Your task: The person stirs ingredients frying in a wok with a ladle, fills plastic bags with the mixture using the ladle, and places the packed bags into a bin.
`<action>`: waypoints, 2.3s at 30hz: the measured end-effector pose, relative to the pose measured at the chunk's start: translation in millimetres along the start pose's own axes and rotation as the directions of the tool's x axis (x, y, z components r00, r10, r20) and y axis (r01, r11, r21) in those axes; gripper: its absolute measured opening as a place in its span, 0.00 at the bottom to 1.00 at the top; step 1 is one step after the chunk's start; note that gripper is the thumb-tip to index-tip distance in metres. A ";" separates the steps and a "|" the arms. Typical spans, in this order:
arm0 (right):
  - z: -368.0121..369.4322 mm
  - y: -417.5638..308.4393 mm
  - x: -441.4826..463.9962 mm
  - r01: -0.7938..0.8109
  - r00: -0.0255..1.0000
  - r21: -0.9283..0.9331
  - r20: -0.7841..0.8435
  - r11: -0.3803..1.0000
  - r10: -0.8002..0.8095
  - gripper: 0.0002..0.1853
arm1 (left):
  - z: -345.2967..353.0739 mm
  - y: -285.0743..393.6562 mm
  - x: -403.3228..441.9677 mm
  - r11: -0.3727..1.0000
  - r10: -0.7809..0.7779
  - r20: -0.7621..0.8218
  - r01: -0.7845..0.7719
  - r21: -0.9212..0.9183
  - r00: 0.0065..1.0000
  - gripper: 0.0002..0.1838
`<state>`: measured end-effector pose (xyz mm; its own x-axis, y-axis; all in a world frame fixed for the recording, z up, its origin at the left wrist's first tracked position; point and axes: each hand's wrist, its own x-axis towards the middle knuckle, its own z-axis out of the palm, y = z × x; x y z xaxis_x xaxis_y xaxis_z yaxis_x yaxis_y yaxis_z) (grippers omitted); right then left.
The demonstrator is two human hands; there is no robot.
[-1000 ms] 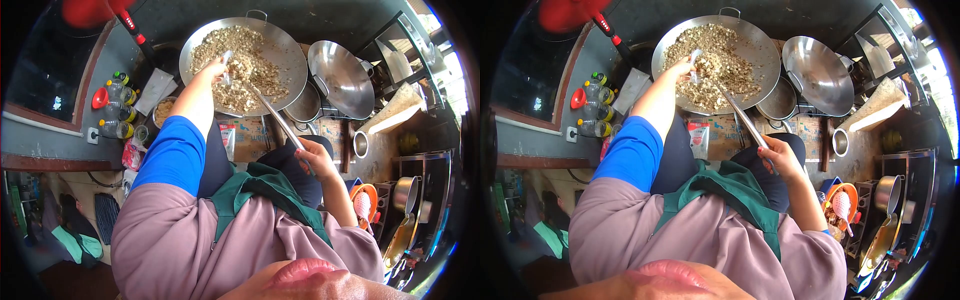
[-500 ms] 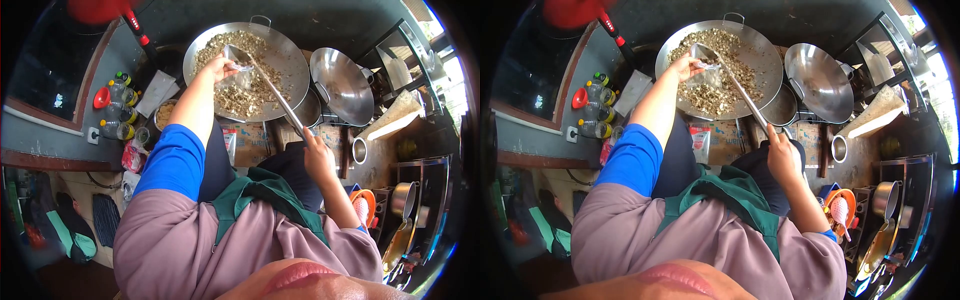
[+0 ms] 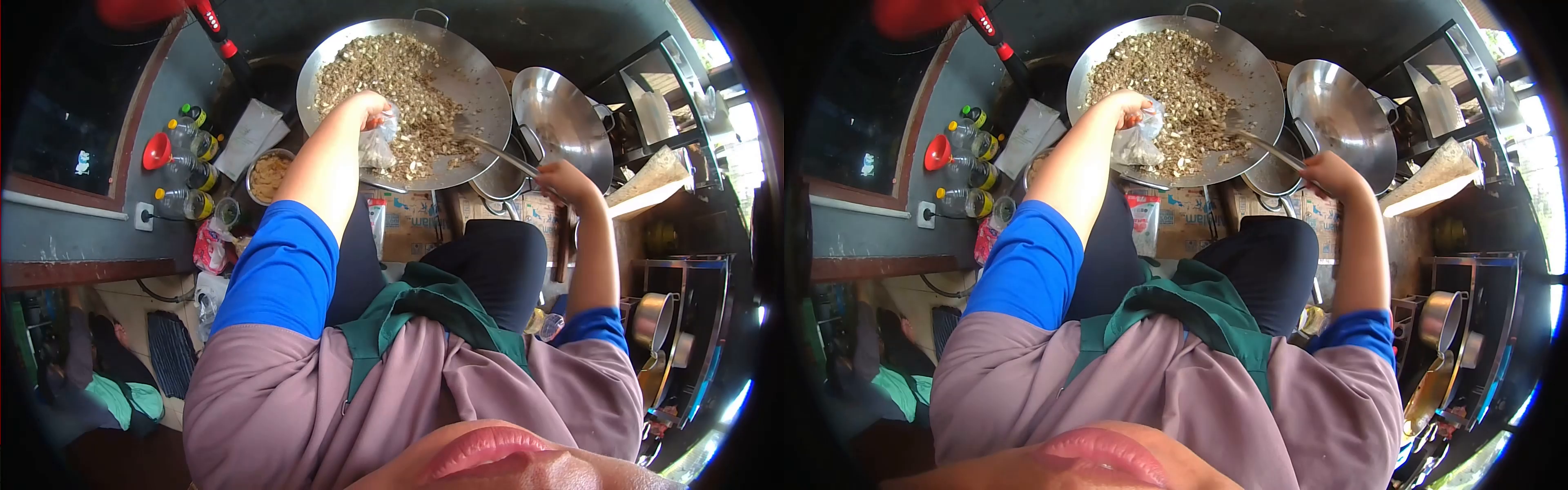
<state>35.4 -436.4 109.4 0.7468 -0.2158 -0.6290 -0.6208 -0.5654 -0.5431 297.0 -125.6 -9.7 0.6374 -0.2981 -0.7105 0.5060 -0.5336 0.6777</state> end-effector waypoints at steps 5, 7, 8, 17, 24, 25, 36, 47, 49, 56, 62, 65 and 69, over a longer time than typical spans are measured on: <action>85.4 10.3 105.1 0.093 0.996 0.496 -0.033 0.863 -0.089 0.07 | -12.4 5.0 8.2 0.928 0.121 0.077 -0.085 -0.363 0.990 0.09; 118.2 10.2 114.8 0.111 0.994 0.616 -0.067 0.780 -0.088 0.07 | -12.1 1.9 10.9 0.846 0.208 0.079 -0.139 -0.515 0.975 0.09; 126.0 14.2 112.8 0.130 0.992 0.645 -0.089 0.753 -0.095 0.07 | -9.7 2.0 8.8 0.814 0.254 0.064 -0.177 -0.553 0.965 0.09; 82.3 -0.9 -7.5 0.317 0.948 0.581 -0.226 0.750 -0.226 0.20 | -5.4 9.2 16.3 0.900 0.265 -0.044 -0.264 -0.347 0.963 0.13; 37.6 -30.1 -103.4 0.324 0.946 0.513 -0.151 0.795 -0.288 0.23 | -12.2 17.7 13.2 0.827 0.366 0.097 -0.277 -0.489 0.925 0.07; 37.4 -31.3 -108.3 0.323 0.946 0.468 -0.135 0.823 -0.295 0.23 | -12.0 17.6 12.3 0.820 0.377 0.110 -0.276 -0.501 0.919 0.08; 51.5 -86.7 -157.8 0.254 0.772 -0.708 -0.262 0.659 -0.579 0.22 | -24.4 15.2 -9.5 0.768 0.455 0.090 -0.340 -0.543 0.886 0.08; -58.4 -99.1 -122.4 -0.006 0.973 -0.508 -0.203 0.861 -0.112 0.15 | -39.8 10.6 0.1 0.641 0.411 -0.026 -0.310 -0.702 0.911 0.10; -73.9 -92.8 -90.3 -0.068 0.995 -0.480 -0.095 0.875 0.025 0.13 | -42.5 13.0 3.4 0.613 0.433 -0.063 -0.345 -0.711 0.899 0.10; 10.2 -10.3 19.0 -0.162 0.982 0.207 0.130 0.965 0.137 0.12 | -52.9 9.0 2.6 0.531 0.460 -0.149 -0.406 -0.744 0.875 0.11; 160.7 17.8 32.0 -0.010 0.994 0.721 0.081 0.693 -0.070 0.15 | -57.1 2.2 1.7 0.566 0.453 -0.145 -0.409 -0.716 0.880 0.17; 176.6 23.5 9.4 0.043 0.992 0.744 0.045 0.666 -0.114 0.16 | -62.0 -1.6 4.9 0.612 0.448 -0.086 -0.375 -0.696 0.890 0.29; 166.8 31.7 -17.4 0.132 0.990 0.710 -0.058 0.692 -0.129 0.20 | -55.8 1.7 -19.1 0.602 0.500 -0.158 -0.473 -0.644 0.852 0.44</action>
<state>-37.0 -317.8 10.4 0.8334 -0.1867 -0.5201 -0.5001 0.1456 -0.8536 318.0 -76.7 15.6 0.8876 -0.3951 -0.2366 0.3773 0.3291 0.8657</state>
